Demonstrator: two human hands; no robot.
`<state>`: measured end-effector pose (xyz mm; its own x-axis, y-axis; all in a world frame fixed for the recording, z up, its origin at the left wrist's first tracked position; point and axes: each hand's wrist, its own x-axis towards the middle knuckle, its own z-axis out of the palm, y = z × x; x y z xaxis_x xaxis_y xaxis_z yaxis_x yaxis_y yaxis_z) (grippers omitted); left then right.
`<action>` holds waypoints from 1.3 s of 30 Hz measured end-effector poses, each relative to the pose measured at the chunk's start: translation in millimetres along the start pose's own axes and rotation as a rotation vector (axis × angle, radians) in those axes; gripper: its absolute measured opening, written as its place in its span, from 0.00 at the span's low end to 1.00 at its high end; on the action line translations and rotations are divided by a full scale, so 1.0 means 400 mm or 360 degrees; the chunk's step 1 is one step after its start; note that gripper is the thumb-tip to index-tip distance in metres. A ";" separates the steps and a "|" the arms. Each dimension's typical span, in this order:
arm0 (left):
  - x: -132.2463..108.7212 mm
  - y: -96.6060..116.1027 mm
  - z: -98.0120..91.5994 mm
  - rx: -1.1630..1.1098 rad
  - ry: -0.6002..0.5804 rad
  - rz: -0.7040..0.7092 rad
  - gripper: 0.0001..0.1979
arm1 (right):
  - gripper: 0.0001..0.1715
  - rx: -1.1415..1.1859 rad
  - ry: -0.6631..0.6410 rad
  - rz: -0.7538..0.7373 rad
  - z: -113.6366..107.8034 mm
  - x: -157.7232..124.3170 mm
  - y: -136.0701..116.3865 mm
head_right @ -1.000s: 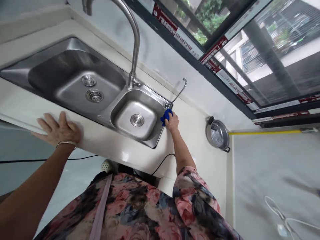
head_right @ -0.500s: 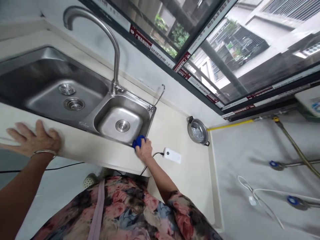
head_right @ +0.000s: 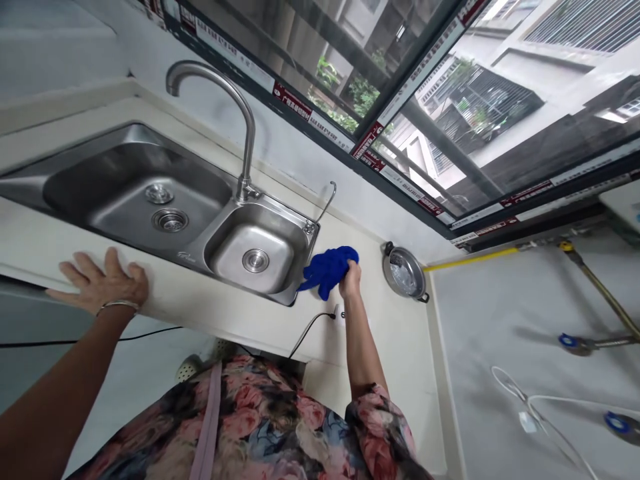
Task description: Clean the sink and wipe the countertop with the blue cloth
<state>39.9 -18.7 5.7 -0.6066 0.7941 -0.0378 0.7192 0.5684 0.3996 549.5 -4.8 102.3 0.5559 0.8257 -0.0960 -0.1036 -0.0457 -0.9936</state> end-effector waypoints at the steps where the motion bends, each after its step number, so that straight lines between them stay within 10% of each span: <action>1: 0.001 -0.002 0.001 -0.0003 -0.0002 -0.0003 0.33 | 0.13 0.0029 0.0038 -0.0019 -0.007 0.021 -0.014; 13: -0.012 0.015 -0.027 -0.0004 -0.0037 -0.0025 0.34 | 0.49 -0.1616 0.0005 -0.0027 -0.068 0.139 0.014; 21: -0.018 0.021 -0.032 0.0036 -0.0027 -0.0023 0.34 | 0.34 -0.2248 -0.0101 -0.0662 0.061 -0.095 0.270; 24: -0.019 0.021 -0.031 0.0080 -0.0034 -0.0030 0.35 | 0.32 -0.2350 -0.0545 -0.0900 0.111 -0.113 0.280; 29: -0.018 0.021 -0.036 0.0092 -0.0053 -0.0043 0.36 | 0.35 -0.2438 -0.1432 -0.1031 0.266 -0.048 0.270; 34: -0.018 0.021 -0.038 0.0123 -0.0043 -0.0051 0.36 | 0.35 -0.2423 -0.1703 -0.1206 0.438 0.087 0.311; 39: -0.017 0.021 -0.039 0.0214 -0.0082 -0.0090 0.36 | 0.33 -0.2398 -0.1656 -0.0956 0.459 0.234 0.391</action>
<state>44.8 -22.8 23.7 -0.6316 0.7681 -0.1050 0.7255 0.6334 0.2691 434.0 168.6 -51.0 -0.4527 0.8495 -0.2708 0.8915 0.4250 -0.1572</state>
